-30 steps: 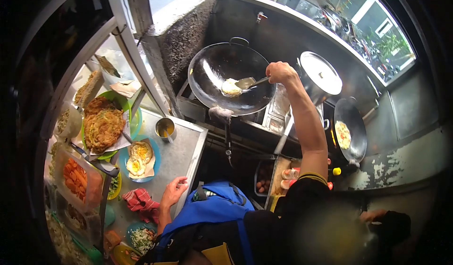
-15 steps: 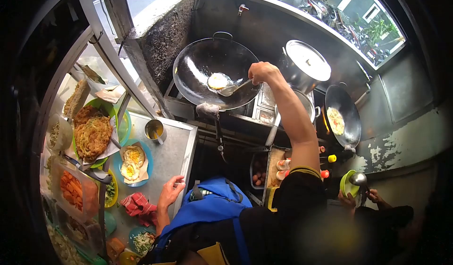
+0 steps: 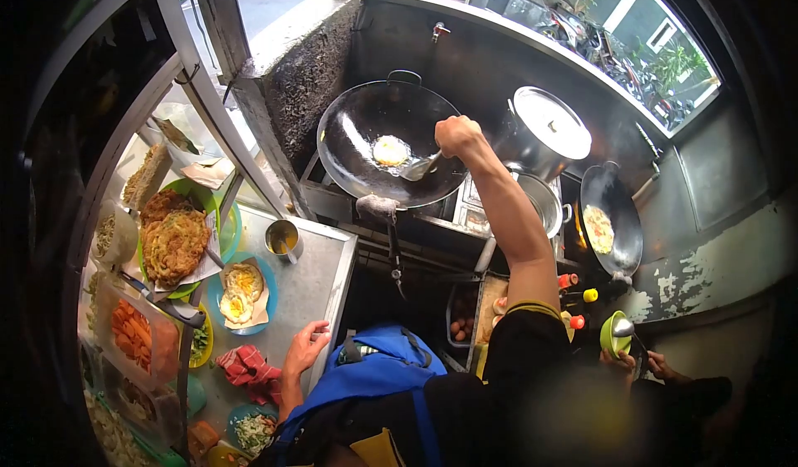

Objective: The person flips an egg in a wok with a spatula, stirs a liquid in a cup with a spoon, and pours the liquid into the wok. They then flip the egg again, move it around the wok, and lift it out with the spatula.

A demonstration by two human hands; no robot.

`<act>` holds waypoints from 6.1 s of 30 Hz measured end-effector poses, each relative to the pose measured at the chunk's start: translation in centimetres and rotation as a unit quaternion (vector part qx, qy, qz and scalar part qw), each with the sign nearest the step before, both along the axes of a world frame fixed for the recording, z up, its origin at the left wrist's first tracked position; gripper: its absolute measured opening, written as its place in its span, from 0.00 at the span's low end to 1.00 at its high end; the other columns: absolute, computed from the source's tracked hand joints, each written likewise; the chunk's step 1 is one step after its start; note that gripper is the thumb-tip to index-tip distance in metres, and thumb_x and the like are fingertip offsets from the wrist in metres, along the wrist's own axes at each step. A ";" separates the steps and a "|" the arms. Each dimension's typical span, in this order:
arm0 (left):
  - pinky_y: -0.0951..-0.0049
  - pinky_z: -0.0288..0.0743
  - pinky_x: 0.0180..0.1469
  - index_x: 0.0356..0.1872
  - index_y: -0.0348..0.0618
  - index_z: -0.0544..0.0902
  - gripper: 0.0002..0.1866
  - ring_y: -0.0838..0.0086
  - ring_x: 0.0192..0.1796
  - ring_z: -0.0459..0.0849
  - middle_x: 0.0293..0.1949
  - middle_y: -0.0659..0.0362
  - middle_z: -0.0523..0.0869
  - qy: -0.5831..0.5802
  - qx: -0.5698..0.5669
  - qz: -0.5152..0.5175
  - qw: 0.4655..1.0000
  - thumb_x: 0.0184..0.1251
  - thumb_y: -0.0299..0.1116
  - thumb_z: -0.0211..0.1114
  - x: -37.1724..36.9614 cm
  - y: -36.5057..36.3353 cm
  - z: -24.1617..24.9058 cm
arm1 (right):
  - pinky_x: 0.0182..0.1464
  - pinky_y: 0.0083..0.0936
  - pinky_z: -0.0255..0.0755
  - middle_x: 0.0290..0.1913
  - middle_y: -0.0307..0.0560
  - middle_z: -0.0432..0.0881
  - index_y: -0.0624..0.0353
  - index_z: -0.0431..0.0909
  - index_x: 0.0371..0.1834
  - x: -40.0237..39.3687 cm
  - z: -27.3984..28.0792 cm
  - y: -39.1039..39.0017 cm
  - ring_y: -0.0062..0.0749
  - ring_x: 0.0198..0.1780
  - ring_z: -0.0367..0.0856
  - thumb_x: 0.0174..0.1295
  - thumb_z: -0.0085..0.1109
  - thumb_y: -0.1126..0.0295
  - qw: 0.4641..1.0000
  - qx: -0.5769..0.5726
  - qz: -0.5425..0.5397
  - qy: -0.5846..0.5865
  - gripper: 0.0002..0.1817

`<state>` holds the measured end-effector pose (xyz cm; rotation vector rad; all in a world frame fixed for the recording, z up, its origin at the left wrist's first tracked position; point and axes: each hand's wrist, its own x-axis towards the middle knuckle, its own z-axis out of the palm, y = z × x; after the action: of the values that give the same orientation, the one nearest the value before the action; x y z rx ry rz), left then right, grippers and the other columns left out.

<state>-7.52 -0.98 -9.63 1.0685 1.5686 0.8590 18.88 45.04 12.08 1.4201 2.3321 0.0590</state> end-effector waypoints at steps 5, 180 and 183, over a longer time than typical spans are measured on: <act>0.68 0.80 0.50 0.58 0.39 0.81 0.20 0.68 0.44 0.87 0.46 0.52 0.88 -0.003 0.007 0.011 1.000 0.68 0.37 0.67 -0.4 0.2 -0.4 | 0.52 0.35 0.83 0.44 0.44 0.90 0.42 0.89 0.45 0.8 0.0 -0.3 0.40 0.47 0.89 0.47 0.70 0.71 0.999 0.038 0.011 0.012 0.19; 0.49 0.79 0.51 0.47 0.43 0.80 0.19 0.45 0.51 0.84 0.45 0.46 0.84 0.175 -0.022 0.022 0.984 0.62 0.42 0.71 16.0 19.1 -15.0 | 0.40 0.30 0.77 0.46 0.50 0.83 0.56 0.74 0.63 6.3 -20.9 -9.2 0.35 0.38 0.80 0.72 0.55 0.55 0.791 -0.141 -0.255 0.538 0.23; 0.50 0.79 0.50 0.42 0.41 0.83 0.12 0.48 0.50 0.84 0.43 0.46 0.85 0.240 0.048 -0.028 0.969 0.63 0.36 0.70 15.9 19.3 -14.9 | 0.57 0.37 0.73 0.49 0.56 0.82 0.60 0.77 0.60 6.4 -18.8 -11.1 0.47 0.52 0.79 0.67 0.61 0.61 0.869 -0.005 -0.126 0.478 0.22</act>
<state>8.39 18.28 -24.57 1.4621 1.8945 0.6720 25.25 33.92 -6.72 2.0429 2.7853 -0.9343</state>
